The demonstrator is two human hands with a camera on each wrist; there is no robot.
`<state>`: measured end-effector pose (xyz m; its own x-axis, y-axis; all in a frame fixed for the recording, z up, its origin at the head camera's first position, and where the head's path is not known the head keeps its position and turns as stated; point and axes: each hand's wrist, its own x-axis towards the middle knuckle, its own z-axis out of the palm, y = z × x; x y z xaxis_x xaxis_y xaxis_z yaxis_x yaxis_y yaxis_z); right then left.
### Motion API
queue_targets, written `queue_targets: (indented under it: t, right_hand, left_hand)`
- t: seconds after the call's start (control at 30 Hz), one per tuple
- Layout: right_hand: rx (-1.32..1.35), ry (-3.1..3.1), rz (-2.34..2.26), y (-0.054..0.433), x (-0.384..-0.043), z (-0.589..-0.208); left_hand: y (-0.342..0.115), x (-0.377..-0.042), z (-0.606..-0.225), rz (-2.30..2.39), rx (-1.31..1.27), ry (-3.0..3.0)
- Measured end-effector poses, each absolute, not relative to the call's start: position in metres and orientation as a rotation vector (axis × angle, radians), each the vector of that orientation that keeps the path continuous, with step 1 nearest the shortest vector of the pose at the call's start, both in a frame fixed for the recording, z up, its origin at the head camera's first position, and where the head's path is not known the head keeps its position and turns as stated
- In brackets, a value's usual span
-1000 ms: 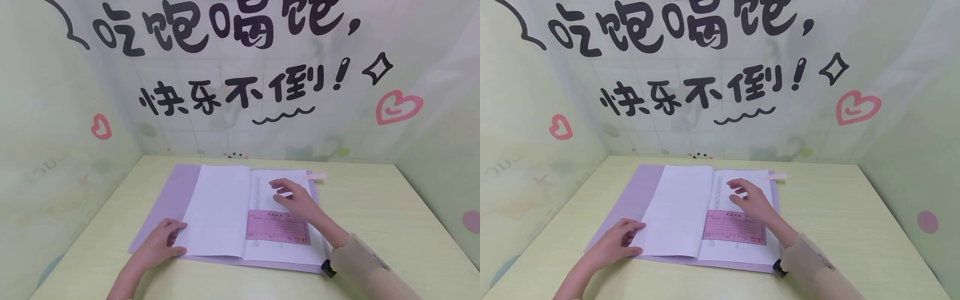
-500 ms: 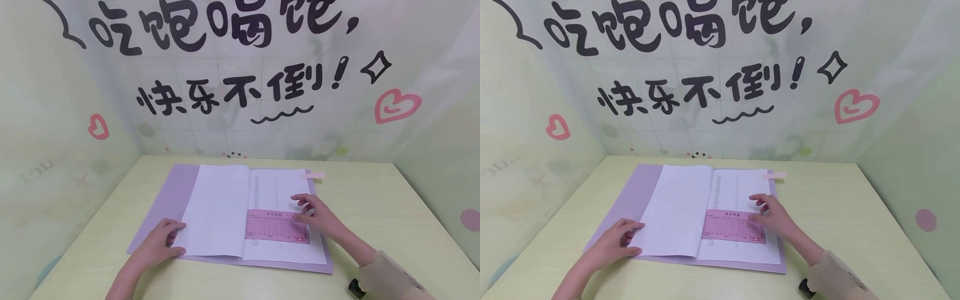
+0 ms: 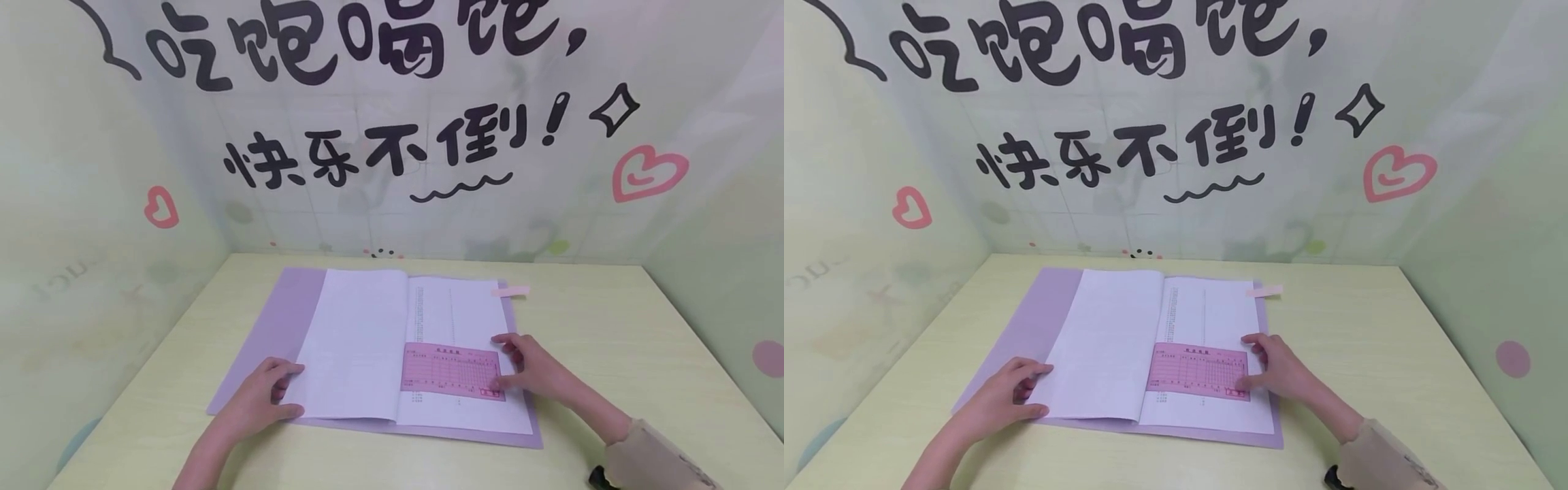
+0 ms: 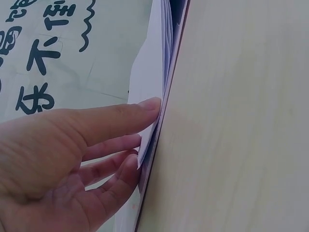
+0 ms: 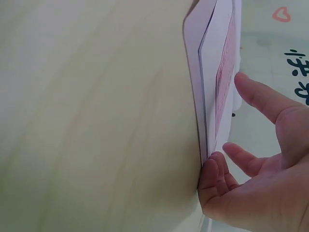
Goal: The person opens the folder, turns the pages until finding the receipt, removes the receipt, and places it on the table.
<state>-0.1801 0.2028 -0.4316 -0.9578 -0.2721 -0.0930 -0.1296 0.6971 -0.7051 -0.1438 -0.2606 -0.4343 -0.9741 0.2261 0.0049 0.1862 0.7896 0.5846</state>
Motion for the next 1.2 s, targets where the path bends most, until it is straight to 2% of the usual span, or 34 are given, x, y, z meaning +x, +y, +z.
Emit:
queue_targets:
  t: [1.2]
  right_hand:
    - [-0.408, 2.707, -1.118, 0.2092, -0.1850, -0.4369]
  left_hand:
    - [-0.2592, -0.1433, -0.4339, 0.959, 0.339, 2.895]
